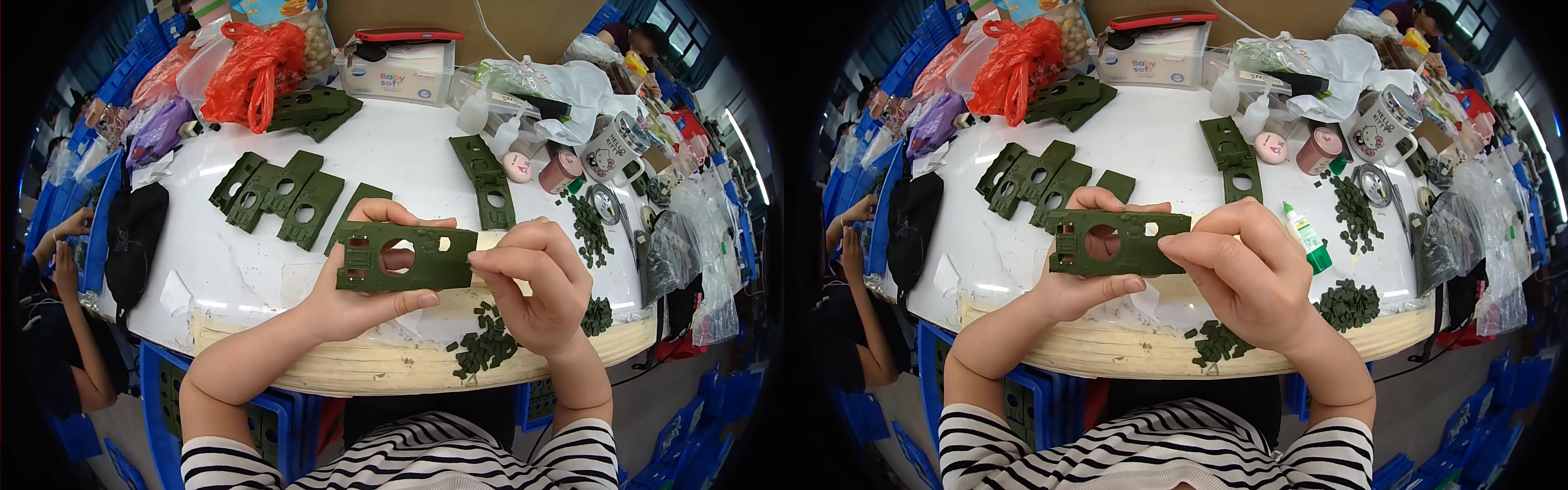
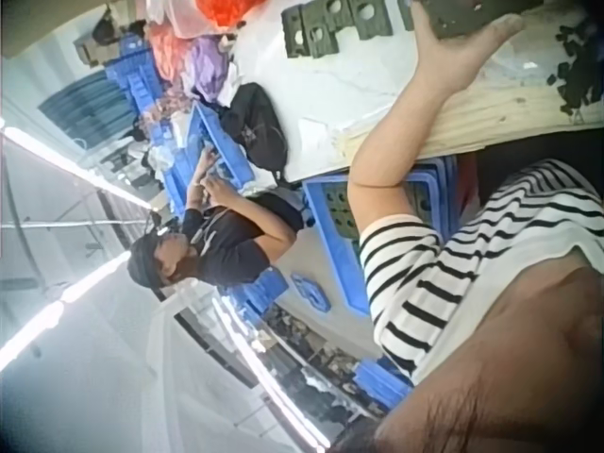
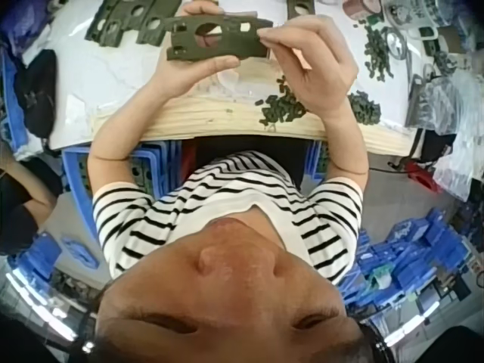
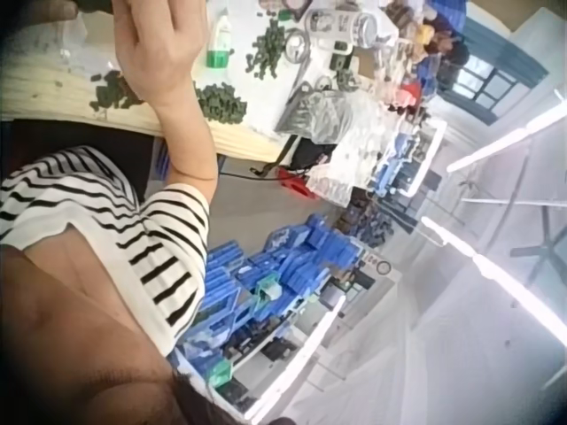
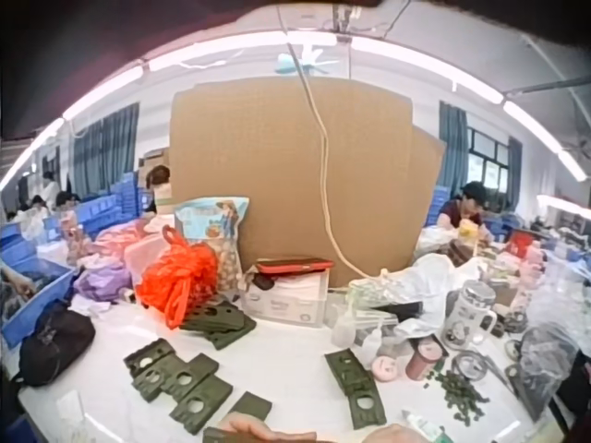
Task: Assembling plastic components of toy tanks and applying adhesive.
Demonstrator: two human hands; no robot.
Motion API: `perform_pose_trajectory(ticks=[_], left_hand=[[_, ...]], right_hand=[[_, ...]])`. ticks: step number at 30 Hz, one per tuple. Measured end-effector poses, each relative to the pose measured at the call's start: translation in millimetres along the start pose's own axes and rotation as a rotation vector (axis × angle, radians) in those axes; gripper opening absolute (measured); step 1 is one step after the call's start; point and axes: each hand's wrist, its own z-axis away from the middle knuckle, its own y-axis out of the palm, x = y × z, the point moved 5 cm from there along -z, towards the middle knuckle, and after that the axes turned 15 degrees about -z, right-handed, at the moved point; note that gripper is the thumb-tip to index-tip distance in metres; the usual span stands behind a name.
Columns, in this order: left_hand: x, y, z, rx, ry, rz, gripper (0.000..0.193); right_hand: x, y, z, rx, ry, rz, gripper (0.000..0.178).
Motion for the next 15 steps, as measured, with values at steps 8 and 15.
perform_pose_trajectory(ticks=[8, 15], left_hand=[[-1.0, -2.3, -1.2, -0.003, 0.127, -0.078, 0.057], [-5.0, -0.8, 1.3, -0.027, 0.25, -0.214, 0.057]], right_hand=[[-22.1, -1.2, 12.8, -0.106, 0.412, -0.499, 0.016], [-31.5, 3.6, 20.5, -0.194, 0.766, -0.897, 0.013]])
